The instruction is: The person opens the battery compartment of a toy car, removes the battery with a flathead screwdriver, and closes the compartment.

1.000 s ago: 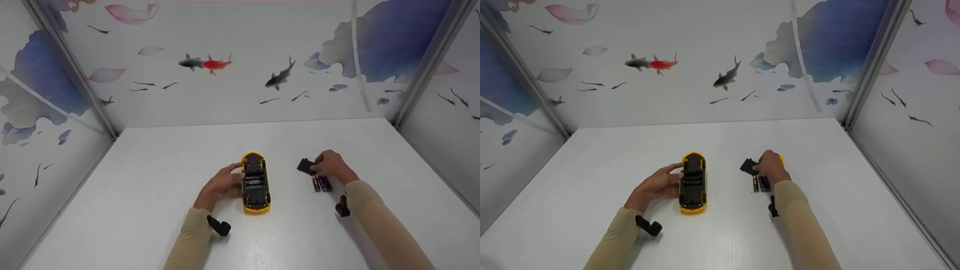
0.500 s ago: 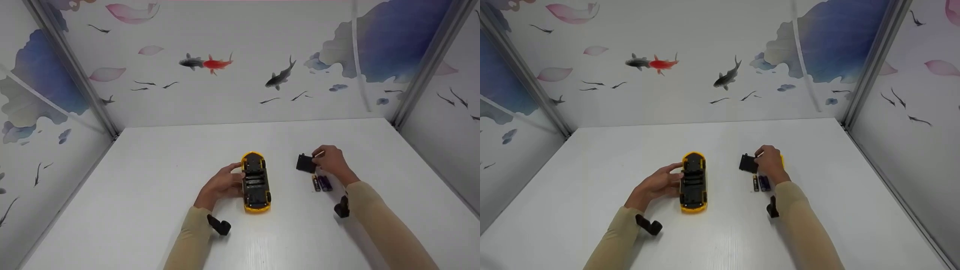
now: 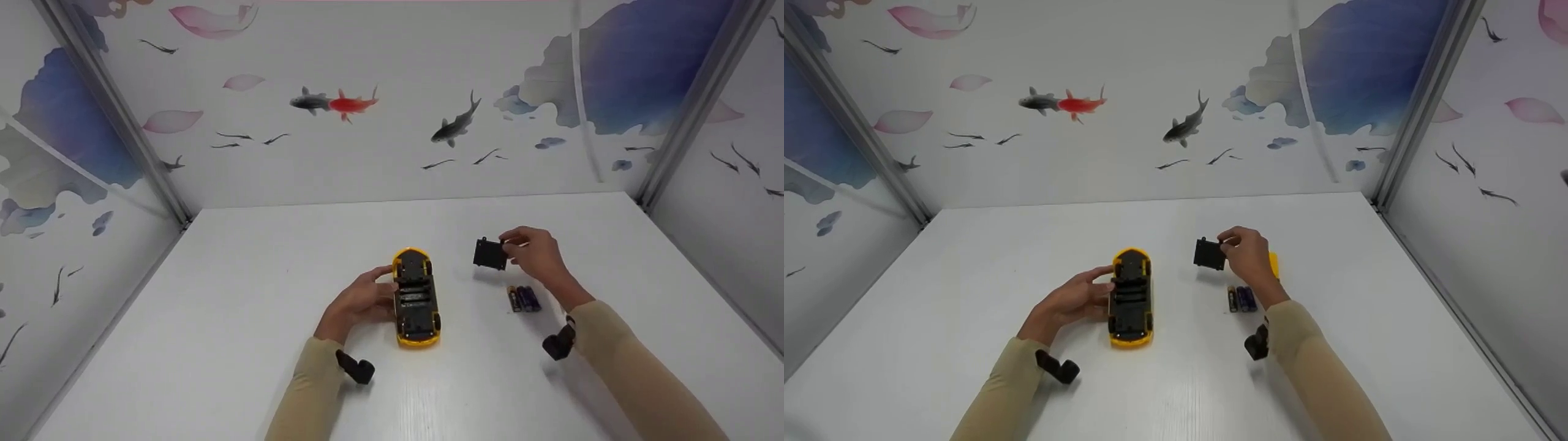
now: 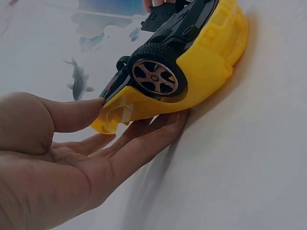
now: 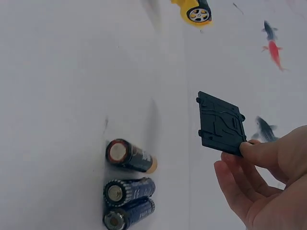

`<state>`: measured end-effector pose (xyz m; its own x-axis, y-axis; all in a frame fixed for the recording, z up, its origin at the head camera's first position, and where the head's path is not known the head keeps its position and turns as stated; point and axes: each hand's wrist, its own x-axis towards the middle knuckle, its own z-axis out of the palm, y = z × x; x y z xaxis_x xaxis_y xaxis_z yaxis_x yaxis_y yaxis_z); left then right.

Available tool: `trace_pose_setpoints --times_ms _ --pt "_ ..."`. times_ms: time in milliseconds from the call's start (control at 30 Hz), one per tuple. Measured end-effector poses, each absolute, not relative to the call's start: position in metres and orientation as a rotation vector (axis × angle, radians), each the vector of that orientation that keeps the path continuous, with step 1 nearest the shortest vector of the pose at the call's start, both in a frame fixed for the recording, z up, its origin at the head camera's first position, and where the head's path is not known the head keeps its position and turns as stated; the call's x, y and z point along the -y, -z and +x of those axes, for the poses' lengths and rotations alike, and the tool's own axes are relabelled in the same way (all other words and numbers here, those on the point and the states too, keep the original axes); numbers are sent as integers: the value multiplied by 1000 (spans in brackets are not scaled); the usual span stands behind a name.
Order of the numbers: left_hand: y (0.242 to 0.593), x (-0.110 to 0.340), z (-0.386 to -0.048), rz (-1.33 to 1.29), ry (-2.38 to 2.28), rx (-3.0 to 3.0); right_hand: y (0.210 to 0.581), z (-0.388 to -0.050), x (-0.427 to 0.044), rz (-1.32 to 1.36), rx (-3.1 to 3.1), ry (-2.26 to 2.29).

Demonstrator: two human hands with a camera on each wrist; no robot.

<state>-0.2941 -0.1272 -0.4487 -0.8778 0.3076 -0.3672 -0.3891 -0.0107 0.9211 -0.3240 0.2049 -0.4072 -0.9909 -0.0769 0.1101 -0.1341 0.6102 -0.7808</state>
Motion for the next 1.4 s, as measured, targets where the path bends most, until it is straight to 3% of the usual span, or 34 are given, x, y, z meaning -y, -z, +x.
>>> trace_pose_setpoints --times_ms 667,1400 --pt "450 131 -294 -22 -1932 -1769 376 -296 -159 273 2638 -1539" --pt "450 131 -294 13 -1868 -1883 379 -265 -107 369 2607 -1590"
